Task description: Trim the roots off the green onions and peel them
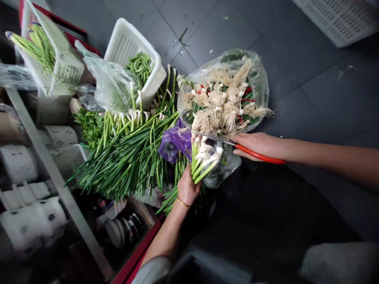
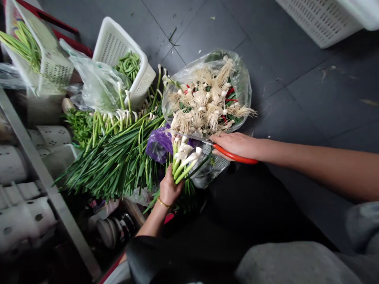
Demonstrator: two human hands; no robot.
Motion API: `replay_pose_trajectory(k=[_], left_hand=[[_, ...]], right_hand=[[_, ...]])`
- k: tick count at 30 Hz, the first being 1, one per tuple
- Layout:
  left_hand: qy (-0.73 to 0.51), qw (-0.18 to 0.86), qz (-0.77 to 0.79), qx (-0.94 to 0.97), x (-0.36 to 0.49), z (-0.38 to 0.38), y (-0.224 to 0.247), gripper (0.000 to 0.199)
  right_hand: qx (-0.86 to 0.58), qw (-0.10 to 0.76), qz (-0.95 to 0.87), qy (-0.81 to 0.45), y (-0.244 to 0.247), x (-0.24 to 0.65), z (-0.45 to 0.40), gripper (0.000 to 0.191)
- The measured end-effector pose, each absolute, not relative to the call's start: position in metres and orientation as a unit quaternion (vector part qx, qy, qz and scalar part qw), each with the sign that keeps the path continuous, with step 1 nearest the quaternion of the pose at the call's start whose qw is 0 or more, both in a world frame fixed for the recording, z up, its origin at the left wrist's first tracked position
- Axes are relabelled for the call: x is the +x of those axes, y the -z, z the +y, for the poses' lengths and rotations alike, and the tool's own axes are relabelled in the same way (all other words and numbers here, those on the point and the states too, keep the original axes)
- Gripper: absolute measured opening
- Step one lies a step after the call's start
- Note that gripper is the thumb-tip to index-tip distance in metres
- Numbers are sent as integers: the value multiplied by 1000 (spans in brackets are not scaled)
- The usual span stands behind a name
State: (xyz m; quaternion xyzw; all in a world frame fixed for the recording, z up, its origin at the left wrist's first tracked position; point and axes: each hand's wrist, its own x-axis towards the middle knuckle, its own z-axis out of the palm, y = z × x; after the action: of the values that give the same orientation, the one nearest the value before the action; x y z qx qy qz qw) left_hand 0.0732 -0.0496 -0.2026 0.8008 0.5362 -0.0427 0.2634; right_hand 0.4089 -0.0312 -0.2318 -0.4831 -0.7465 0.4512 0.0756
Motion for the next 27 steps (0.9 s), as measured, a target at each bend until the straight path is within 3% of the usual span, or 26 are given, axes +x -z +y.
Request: replay_pose_trajectory(k=[4, 10, 18, 27], left_hand=[[71, 308, 530, 787, 70, -40, 197, 78], [95, 359, 488, 790, 66, -32, 190, 77], [77, 453, 500, 734, 75, -26, 182, 74], [45, 532, 500, 682, 68, 9, 188, 62]], right_hand=[[-457, 2, -743, -489, 230, 417, -29, 56], [-446, 16, -750, -488, 232, 419, -20, 56], [-480, 144, -718, -483, 258, 401, -31, 49], [-527, 36, -746, -405, 243, 411, -11, 32]])
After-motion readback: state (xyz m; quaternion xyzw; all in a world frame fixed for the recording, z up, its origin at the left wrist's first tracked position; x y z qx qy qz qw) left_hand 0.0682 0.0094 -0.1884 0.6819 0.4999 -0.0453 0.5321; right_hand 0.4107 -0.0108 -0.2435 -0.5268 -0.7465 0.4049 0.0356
